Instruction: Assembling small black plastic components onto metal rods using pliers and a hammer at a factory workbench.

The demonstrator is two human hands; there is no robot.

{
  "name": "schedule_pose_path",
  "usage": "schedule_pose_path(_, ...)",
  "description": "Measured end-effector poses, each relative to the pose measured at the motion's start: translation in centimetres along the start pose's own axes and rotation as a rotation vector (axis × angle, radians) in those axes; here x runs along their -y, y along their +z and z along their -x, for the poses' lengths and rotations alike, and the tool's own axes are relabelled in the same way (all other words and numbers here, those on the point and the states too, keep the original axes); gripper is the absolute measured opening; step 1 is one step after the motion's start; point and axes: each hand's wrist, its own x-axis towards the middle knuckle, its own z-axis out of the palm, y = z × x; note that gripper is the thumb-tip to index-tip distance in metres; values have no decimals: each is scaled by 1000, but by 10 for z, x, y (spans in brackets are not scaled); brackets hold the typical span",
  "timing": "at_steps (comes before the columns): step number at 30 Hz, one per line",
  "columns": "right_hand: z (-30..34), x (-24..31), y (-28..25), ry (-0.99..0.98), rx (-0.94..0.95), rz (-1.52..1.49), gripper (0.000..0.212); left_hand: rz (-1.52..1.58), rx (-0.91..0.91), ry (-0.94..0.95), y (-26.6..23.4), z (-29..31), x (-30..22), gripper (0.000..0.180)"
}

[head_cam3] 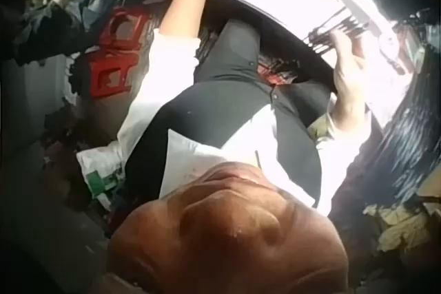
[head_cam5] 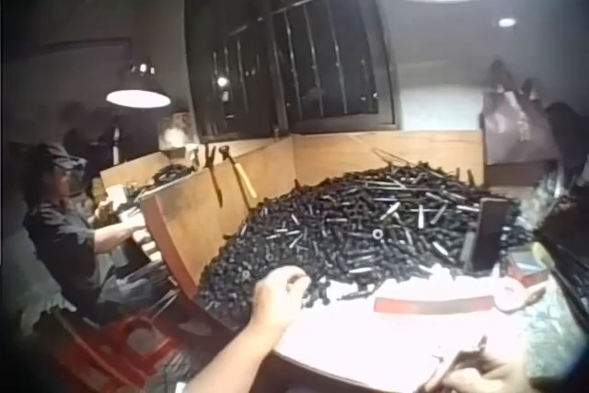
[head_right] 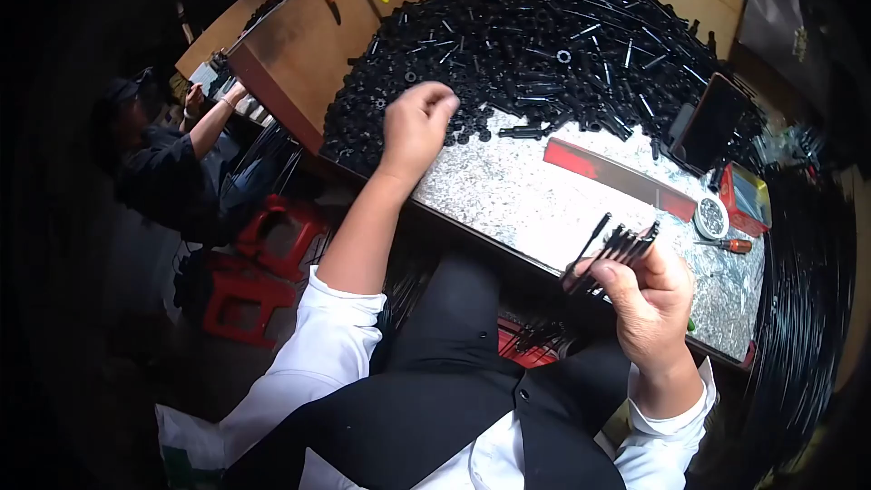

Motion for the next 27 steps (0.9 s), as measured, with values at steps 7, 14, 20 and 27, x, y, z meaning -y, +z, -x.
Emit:
schedule_pose_path(7, 0, 5, -4, 17, -21, 39, 18, -596, 315, 195, 64, 35, 19, 18)
schedule_pose_path(14, 2, 3, -21, 79, -29, 103, 14, -579, 291, 254, 76, 38, 29, 12)
schedule_pose_path(20, -9, -3, -32, 99, 4, -33, 13, -298, 205, 130, 76, 43, 9, 20)
schedule_pose_path(27, -14, -3, -34, 116, 18, -115, 13, 1002, 516, -155, 40, 42, -111, 24)
